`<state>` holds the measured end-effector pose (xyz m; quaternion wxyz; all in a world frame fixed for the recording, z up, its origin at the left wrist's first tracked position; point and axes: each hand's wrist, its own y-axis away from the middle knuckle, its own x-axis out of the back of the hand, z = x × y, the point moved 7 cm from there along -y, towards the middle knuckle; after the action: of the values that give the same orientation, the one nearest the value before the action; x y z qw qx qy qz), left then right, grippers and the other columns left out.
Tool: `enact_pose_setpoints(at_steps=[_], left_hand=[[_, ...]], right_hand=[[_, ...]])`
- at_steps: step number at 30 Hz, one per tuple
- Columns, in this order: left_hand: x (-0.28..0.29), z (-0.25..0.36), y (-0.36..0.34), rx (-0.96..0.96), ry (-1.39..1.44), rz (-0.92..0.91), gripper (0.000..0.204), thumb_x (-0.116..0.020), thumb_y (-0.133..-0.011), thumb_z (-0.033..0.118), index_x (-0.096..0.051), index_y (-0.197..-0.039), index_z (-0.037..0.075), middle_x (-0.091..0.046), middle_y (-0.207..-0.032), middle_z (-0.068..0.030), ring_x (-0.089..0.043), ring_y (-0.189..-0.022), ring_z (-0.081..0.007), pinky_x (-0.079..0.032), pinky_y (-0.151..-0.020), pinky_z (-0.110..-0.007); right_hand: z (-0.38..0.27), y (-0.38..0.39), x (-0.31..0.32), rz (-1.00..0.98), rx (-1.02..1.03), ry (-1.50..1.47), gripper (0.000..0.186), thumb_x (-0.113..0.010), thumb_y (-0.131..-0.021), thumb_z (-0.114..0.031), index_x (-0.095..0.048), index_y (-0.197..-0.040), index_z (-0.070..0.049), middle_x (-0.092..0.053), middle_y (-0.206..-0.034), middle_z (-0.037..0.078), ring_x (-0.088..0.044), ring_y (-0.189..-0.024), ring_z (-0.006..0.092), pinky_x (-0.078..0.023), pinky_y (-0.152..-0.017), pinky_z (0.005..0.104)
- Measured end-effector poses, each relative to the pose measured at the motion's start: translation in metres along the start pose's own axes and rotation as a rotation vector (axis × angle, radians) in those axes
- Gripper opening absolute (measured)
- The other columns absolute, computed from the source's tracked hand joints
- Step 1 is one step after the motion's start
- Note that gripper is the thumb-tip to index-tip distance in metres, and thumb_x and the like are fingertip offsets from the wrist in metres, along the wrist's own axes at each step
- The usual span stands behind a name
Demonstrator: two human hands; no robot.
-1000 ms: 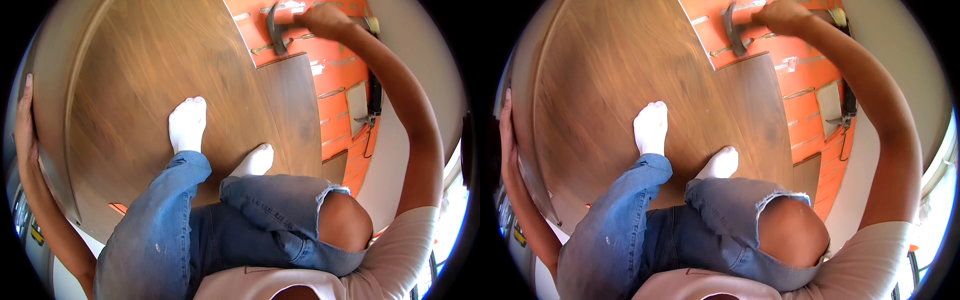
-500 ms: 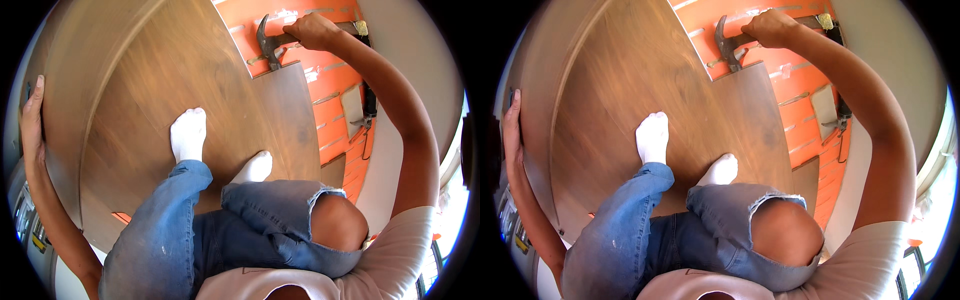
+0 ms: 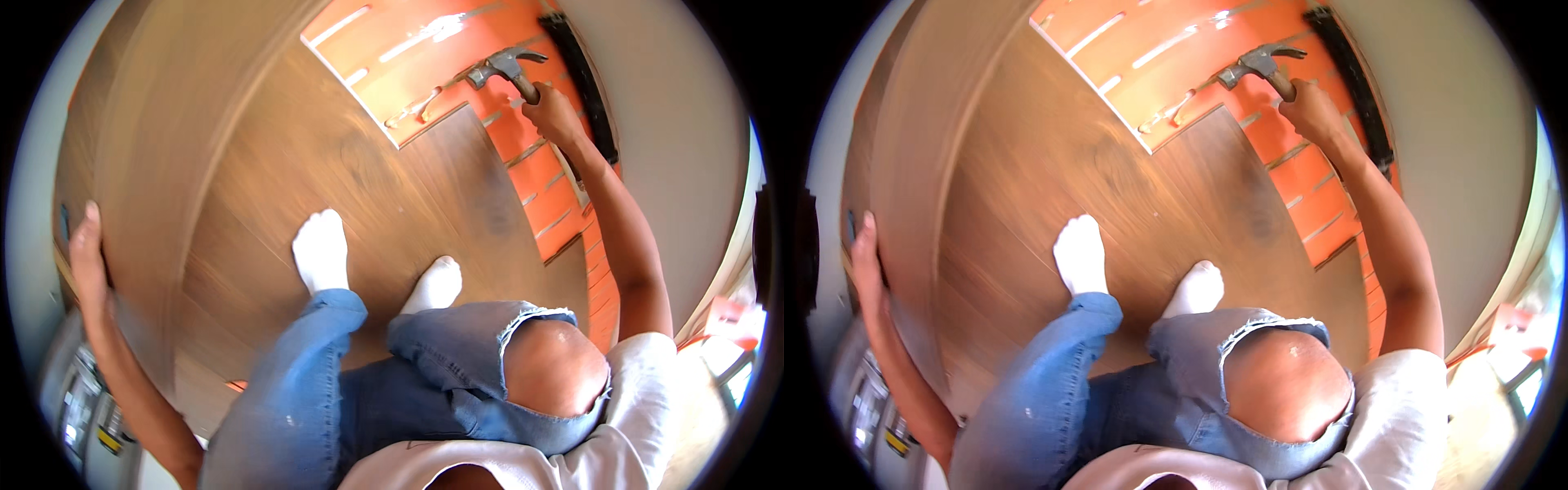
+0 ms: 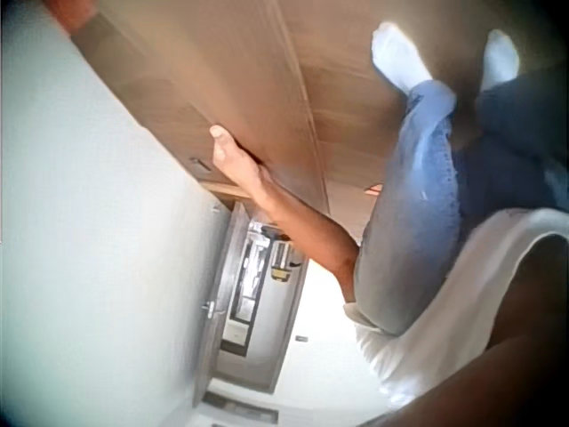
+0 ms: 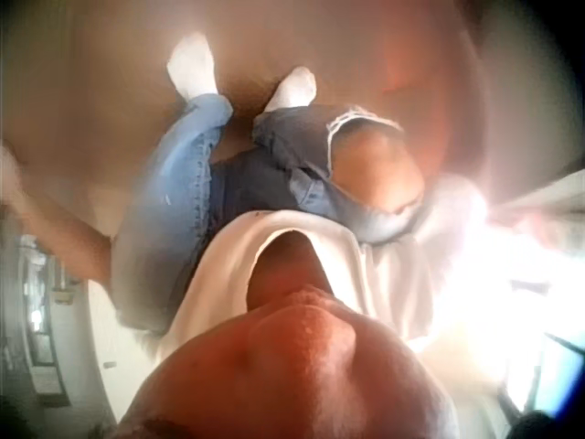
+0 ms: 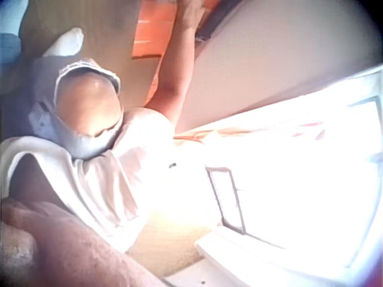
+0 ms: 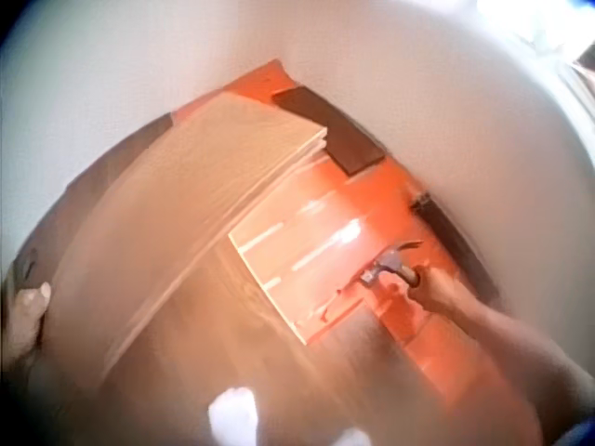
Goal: The person installs wood-look flooring planks. They apply adhesive from a bottle, position planks onto orange underlayment, use a hammer and a pull bar to fit pieces together, mark a plank with a pencil and square, and wipe the surface with a cloth.
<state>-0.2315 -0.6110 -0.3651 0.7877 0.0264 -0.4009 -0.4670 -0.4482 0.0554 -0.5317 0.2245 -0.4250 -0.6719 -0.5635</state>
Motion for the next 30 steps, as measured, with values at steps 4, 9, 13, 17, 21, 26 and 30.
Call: enact_pose_setpoints(at_steps=[4,9,13,17,21,26,30], left_hand=[[-0.028,0.020,-0.006,-0.023,0.028,-0.150,0.047,-0.057,-0.106,0.042,-0.071,-0.110,-0.002,-0.071,-0.102,-0.0040,-0.061,-0.090,-0.0097,-0.049,-0.083,-0.026],[-0.056,0.052,-0.027,-0.161,-0.086,-0.173,0.038,-0.064,-0.103,0.035,-0.069,-0.089,0.001,-0.061,-0.079,0.0037,-0.049,-0.072,-0.0055,-0.043,-0.067,-0.024],[-0.088,0.098,-0.057,-0.297,-0.322,-0.257,0.045,-0.069,-0.100,0.033,-0.046,-0.069,0.009,-0.039,-0.070,0.0086,-0.032,-0.067,-0.0062,-0.027,-0.057,-0.027],[-0.173,0.182,-0.073,-0.434,-0.582,-0.361,0.054,-0.072,-0.095,0.037,-0.035,-0.068,0.009,-0.031,-0.068,0.0050,-0.029,-0.067,-0.0089,-0.025,-0.056,-0.031],[-0.232,0.226,-0.093,-0.503,-0.667,-0.570,0.033,-0.058,-0.101,0.034,-0.065,-0.088,0.004,-0.059,-0.081,-0.0004,-0.051,-0.076,-0.0147,-0.043,-0.072,-0.031],[-0.259,0.280,-0.130,-0.391,-0.880,-0.590,0.054,-0.059,-0.099,0.044,-0.065,-0.122,-0.005,-0.067,-0.116,-0.0204,-0.061,-0.102,-0.0310,-0.050,-0.089,-0.048],[-0.343,0.339,-0.181,-0.543,-0.887,-0.773,0.055,-0.059,-0.099,0.044,-0.066,-0.122,-0.006,-0.068,-0.116,-0.0214,-0.062,-0.102,-0.0316,-0.050,-0.089,-0.048]], right_hand=[[0.061,-0.017,-0.013,0.135,0.028,0.041,0.036,-0.063,-0.086,-0.026,-0.064,-0.103,0.006,-0.069,-0.087,0.027,-0.070,-0.086,0.0413,-0.054,-0.079,0.0478],[0.067,-0.028,-0.004,0.068,0.112,0.019,0.041,-0.068,-0.086,-0.035,-0.065,-0.103,0.003,-0.070,-0.095,0.023,-0.069,-0.091,0.0394,-0.053,-0.079,0.0477],[0.060,-0.034,0.016,0.214,0.219,0.046,0.034,-0.071,-0.084,-0.033,-0.069,-0.098,-0.002,-0.069,-0.095,0.018,-0.068,-0.092,0.0367,-0.052,-0.078,0.0480],[0.100,-0.042,0.003,0.515,0.368,0.079,0.029,-0.075,-0.079,-0.030,-0.071,-0.092,-0.004,-0.065,-0.100,0.014,-0.066,-0.094,0.0347,-0.052,-0.082,0.0489],[0.077,0.019,0.012,0.566,0.432,-0.509,0.021,-0.063,-0.088,-0.022,-0.074,-0.096,-0.006,-0.070,-0.099,0.015,-0.069,-0.096,0.0325,-0.054,-0.085,0.0434],[0.120,0.072,-0.070,0.865,-0.042,-0.681,0.016,-0.057,-0.089,-0.012,-0.070,-0.095,-0.004,-0.065,-0.097,0.015,-0.065,-0.099,0.0349,-0.053,-0.086,0.0451],[0.138,0.167,-0.120,0.975,-0.339,-0.726,0.015,-0.061,-0.088,-0.008,-0.069,-0.101,-0.007,-0.064,-0.104,0.013,-0.063,-0.103,0.0343,-0.053,-0.088,0.0454]])
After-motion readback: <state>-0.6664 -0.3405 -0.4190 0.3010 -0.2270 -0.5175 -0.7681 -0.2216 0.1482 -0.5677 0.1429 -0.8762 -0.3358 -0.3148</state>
